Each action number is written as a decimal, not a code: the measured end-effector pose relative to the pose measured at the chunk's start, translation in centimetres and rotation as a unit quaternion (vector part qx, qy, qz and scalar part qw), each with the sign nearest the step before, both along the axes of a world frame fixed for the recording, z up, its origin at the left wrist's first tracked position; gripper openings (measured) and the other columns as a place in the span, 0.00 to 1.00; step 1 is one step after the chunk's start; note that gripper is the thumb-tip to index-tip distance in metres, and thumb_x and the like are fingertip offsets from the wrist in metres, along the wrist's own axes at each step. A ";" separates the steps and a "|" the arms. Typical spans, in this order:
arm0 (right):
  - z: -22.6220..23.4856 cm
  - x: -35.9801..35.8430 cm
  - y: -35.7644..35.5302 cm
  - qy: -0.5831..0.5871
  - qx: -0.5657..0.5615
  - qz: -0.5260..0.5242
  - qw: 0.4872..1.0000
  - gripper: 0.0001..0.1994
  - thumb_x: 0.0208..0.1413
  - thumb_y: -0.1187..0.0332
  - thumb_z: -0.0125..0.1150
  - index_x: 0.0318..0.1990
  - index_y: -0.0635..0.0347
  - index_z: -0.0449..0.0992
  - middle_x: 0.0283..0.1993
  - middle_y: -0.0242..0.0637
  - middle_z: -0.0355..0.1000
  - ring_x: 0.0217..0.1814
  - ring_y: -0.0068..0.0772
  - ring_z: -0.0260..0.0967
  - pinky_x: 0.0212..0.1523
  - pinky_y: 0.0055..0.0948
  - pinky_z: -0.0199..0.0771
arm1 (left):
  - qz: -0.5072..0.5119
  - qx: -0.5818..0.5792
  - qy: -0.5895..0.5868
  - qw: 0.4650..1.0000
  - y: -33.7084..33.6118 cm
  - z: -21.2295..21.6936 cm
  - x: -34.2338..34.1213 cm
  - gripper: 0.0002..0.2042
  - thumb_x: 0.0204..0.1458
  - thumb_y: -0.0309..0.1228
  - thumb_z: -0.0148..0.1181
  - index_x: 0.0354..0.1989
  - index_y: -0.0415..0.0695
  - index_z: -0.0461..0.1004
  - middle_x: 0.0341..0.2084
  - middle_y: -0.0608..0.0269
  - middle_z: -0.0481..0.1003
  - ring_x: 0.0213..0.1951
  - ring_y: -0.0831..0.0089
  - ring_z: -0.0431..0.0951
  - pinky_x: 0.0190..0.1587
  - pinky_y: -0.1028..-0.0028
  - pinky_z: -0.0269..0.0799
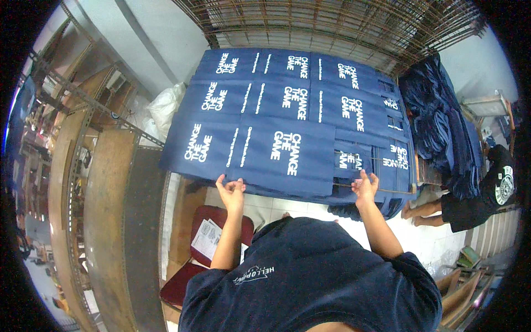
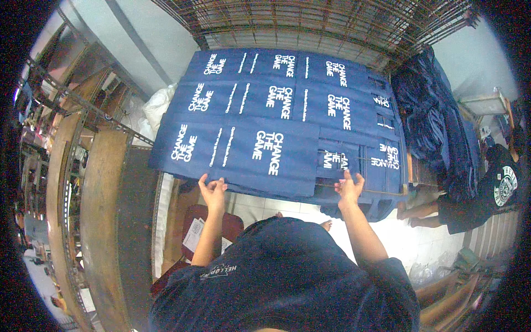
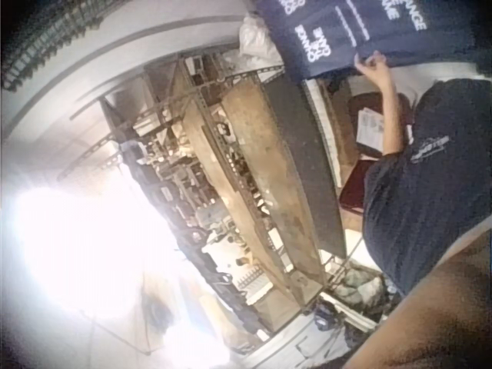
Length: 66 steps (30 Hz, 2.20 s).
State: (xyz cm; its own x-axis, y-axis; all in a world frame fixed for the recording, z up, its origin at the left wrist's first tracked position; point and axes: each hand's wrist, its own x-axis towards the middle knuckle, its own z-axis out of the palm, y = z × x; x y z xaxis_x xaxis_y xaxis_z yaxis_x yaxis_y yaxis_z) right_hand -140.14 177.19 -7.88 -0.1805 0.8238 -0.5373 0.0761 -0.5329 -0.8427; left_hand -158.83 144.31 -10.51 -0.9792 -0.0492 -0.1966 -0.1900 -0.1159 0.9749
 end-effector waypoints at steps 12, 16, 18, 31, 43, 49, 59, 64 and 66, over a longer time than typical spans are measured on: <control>1.2 5.3 5.4 -0.018 0.129 -0.184 0.974 0.18 0.57 0.56 0.54 0.52 0.47 0.60 0.28 0.28 0.62 0.18 0.21 0.59 0.15 0.19 0.54 | 0.176 -0.322 0.123 0.922 -7.8 -8.0 2.9 0.27 0.50 0.33 0.60 0.57 0.41 0.57 0.24 0.65 0.61 0.27 0.71 0.63 0.35 0.70 0.63; 1.1 7.8 7.7 -0.004 0.172 -0.238 0.956 0.16 0.58 0.57 0.53 0.50 0.50 0.61 0.28 0.29 0.62 0.19 0.22 0.60 0.17 0.19 0.55 | 0.010 -0.368 0.063 0.928 -9.8 -13.7 5.9 0.20 0.49 0.33 0.60 0.49 0.40 0.64 0.26 0.58 0.71 0.28 0.66 0.71 0.35 0.67 0.68; 0.2 9.3 9.7 -0.001 0.209 -0.250 0.945 0.13 0.58 0.59 0.53 0.47 0.52 0.63 0.29 0.30 0.63 0.20 0.21 0.59 0.18 0.19 0.57 | -0.109 -0.495 -0.043 0.861 -12.2 -21.9 8.7 0.21 0.45 0.38 0.62 0.44 0.41 0.66 0.35 0.53 0.75 0.38 0.59 0.75 0.42 0.65 0.70; -12.1 30.4 15.2 -0.212 0.218 -0.279 0.911 0.12 0.54 0.60 0.56 0.42 0.55 0.69 0.22 0.31 0.63 0.17 0.23 0.62 0.14 0.22 0.60 | -0.475 -0.281 -0.115 0.826 -1.4 -25.2 5.7 0.18 0.46 0.35 0.63 0.42 0.39 0.69 0.12 0.67 0.67 0.16 0.75 0.66 0.21 0.74 0.62; -21.9 45.1 14.8 -0.426 -0.053 0.235 0.872 0.25 0.47 0.54 0.63 0.49 0.60 0.71 0.43 0.49 0.73 0.40 0.39 0.73 0.40 0.39 0.75 | -0.473 -0.388 0.637 0.469 2.9 -31.5 11.9 0.23 0.46 0.48 0.63 0.43 0.42 0.73 0.20 0.61 0.75 0.23 0.72 0.74 0.28 0.72 0.69; -21.7 45.7 22.8 -0.437 0.081 0.188 0.876 0.25 0.42 0.57 0.64 0.47 0.62 0.73 0.44 0.54 0.72 0.45 0.44 0.72 0.47 0.34 0.71 | -0.555 -0.443 -0.028 0.703 13.6 -19.9 19.6 0.20 0.46 0.44 0.63 0.41 0.41 0.73 0.21 0.60 0.76 0.23 0.72 0.74 0.28 0.72 0.70; -20.8 38.6 30.4 -0.421 0.120 0.337 0.833 0.25 0.44 0.55 0.61 0.50 0.58 0.72 0.47 0.52 0.71 0.53 0.47 0.68 0.54 0.36 0.67 | -0.553 -0.441 0.180 0.684 10.7 -23.6 24.8 0.20 0.47 0.41 0.63 0.42 0.39 0.72 0.23 0.55 0.76 0.25 0.71 0.76 0.30 0.72 0.70; -20.0 34.9 29.6 -0.353 0.224 0.382 0.824 0.25 0.41 0.55 0.61 0.46 0.61 0.73 0.47 0.54 0.70 0.52 0.51 0.67 0.53 0.38 0.66 | -0.576 -0.473 0.240 0.622 5.2 -29.0 27.2 0.21 0.46 0.43 0.62 0.43 0.39 0.71 0.24 0.55 0.77 0.25 0.70 0.76 0.30 0.72 0.71; -22.2 35.2 29.1 -0.380 0.314 0.382 0.782 0.25 0.42 0.56 0.61 0.48 0.61 0.73 0.49 0.54 0.69 0.52 0.51 0.67 0.53 0.38 0.66 | -0.573 -0.474 0.207 0.636 5.5 -28.3 27.4 0.21 0.46 0.43 0.63 0.43 0.39 0.71 0.24 0.55 0.77 0.25 0.70 0.76 0.30 0.72 0.71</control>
State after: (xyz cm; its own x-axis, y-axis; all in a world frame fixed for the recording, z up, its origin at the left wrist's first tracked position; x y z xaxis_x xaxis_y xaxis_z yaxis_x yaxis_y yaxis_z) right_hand -104.96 206.27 -30.04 -0.5742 0.7760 -0.2609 0.7757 0.4138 -0.4764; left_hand -131.44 149.78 -38.81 -0.4366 0.8393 -0.3240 0.6759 0.5436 0.4975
